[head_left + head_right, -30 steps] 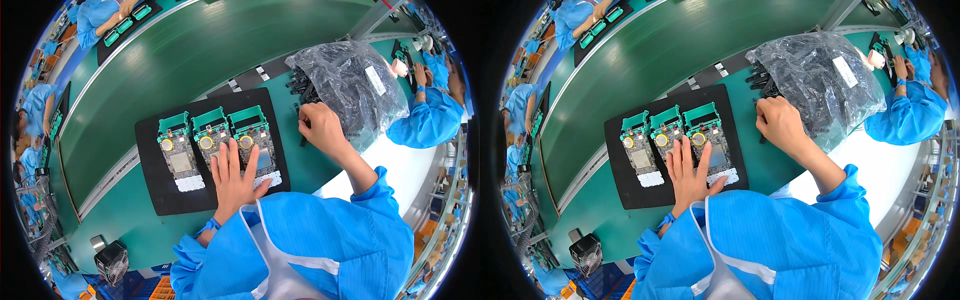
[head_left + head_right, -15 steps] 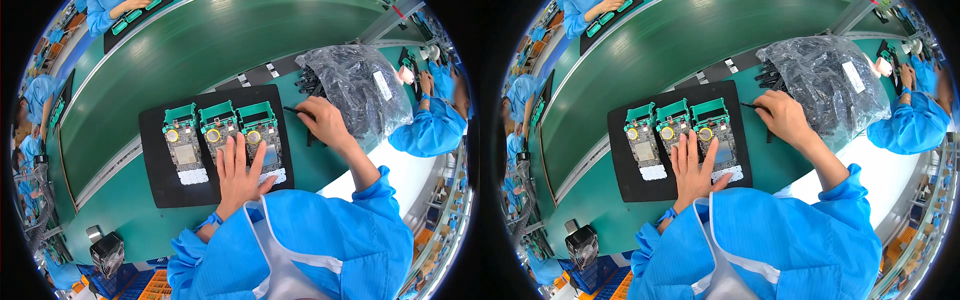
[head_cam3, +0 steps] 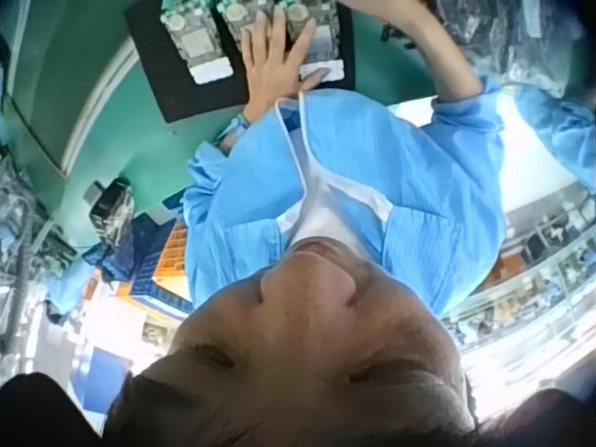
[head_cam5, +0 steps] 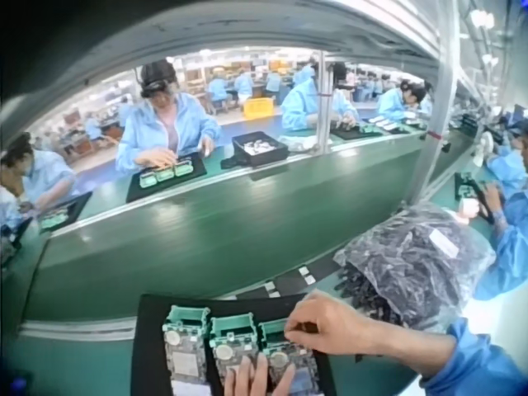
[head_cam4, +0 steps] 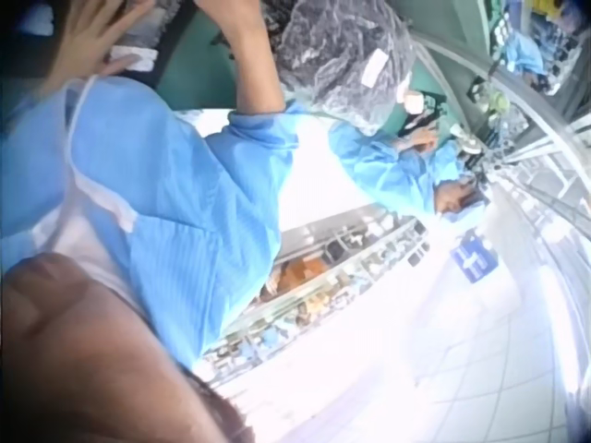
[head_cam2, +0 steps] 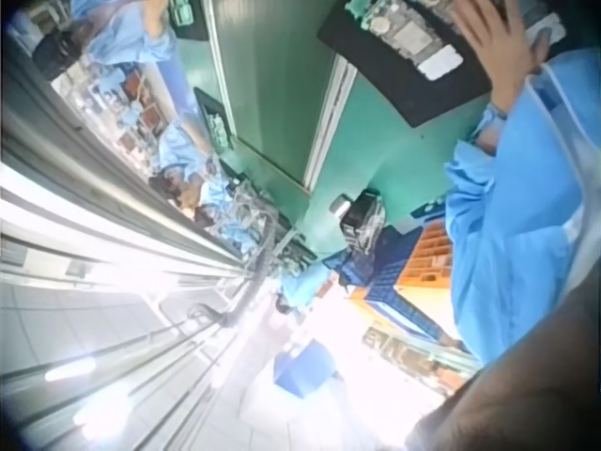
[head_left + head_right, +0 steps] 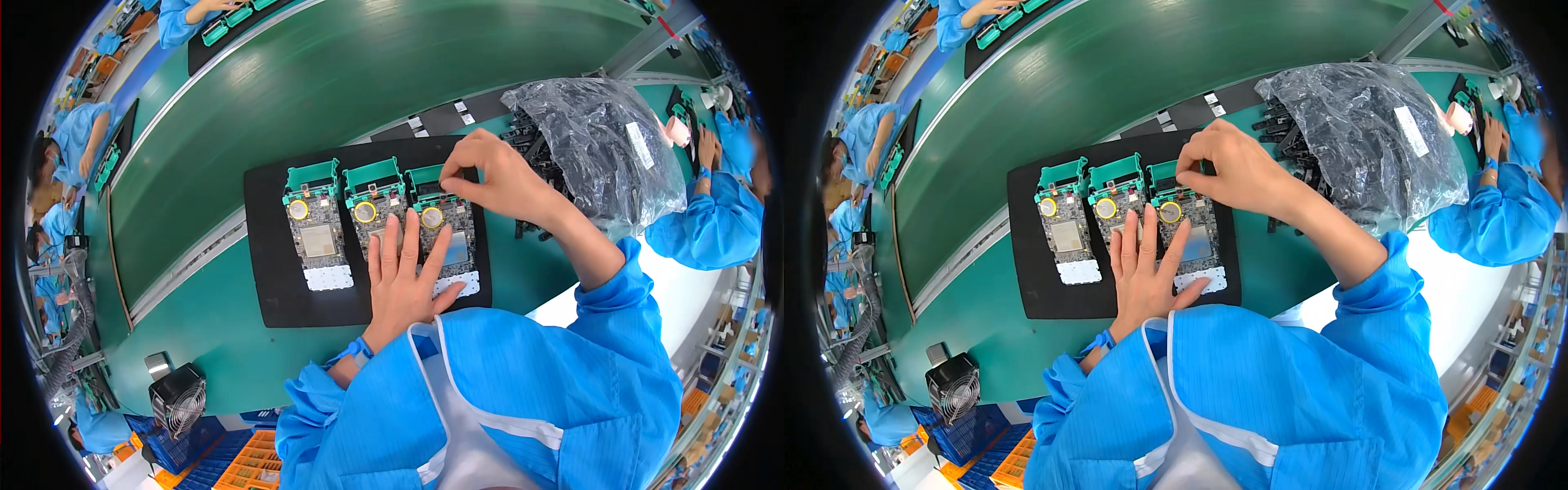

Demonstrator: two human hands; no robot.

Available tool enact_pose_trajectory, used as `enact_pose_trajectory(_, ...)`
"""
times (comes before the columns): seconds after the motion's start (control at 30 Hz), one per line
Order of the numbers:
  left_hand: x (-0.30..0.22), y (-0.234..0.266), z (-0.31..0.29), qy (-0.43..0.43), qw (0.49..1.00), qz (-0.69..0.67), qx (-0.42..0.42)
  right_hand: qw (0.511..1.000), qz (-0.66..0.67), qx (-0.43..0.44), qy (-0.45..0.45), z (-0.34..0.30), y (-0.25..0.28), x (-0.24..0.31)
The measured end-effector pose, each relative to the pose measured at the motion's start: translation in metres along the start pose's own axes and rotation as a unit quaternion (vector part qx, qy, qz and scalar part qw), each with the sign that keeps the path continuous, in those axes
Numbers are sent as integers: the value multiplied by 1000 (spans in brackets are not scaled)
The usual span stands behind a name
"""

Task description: Assembling electronic components onto printed circuit boards on an industrial assembly line.

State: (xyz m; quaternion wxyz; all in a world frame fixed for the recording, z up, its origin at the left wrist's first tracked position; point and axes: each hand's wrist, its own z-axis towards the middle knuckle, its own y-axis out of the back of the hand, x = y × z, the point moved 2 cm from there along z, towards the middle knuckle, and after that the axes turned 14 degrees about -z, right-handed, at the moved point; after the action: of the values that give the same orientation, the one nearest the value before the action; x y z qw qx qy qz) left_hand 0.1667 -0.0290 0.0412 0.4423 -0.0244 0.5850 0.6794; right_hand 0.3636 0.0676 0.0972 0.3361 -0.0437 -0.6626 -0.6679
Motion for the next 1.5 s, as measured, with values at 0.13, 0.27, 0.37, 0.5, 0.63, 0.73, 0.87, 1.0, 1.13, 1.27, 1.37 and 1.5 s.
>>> enact_pose_trajectory(0.13,0,0,1,-1,1000,4,-5,999,25,-6,23,-1,-9,1)
enact_pose_trajectory(0.27,0,2,2,3,1000,3,1,999,34,6,9,0,-11,0)
enact_pose_trajectory(0.37,-1,2,3,3,1000,3,6,1000,11,26,9,2,-10,-3)
enact_pose_trajectory(0.5,0,0,1,10,999,-24,25,996,51,78,-5,12,-8,-10)
enact_pose_trajectory(0.63,-1,-1,-1,18,999,-14,32,996,64,66,-20,2,-19,-18)
enact_pose_trajectory(0.73,-1,1,1,6,999,-19,27,995,73,67,-25,-1,-17,-20)
enact_pose_trajectory(0.87,-1,2,-1,15,999,-24,25,998,57,-12,2,-7,9,-35)
enact_pose_trajectory(1.0,-2,3,0,15,999,-33,30,957,-263,-105,-68,-23,29,-75)
enact_pose_trajectory(1.13,-1,1,0,10,999,-33,23,912,-392,-100,-74,-18,20,-98)
enact_pose_trajectory(1.27,3,-2,-1,-3,999,-29,14,913,-387,-110,-73,-13,21,-99)
enact_pose_trajectory(1.37,2,-3,0,4,999,-33,14,933,-330,-132,-59,-10,25,-92)
enact_pose_trajectory(1.5,-2,-1,-2,22,999,-4,23,962,-195,-191,-20,12,23,-53)
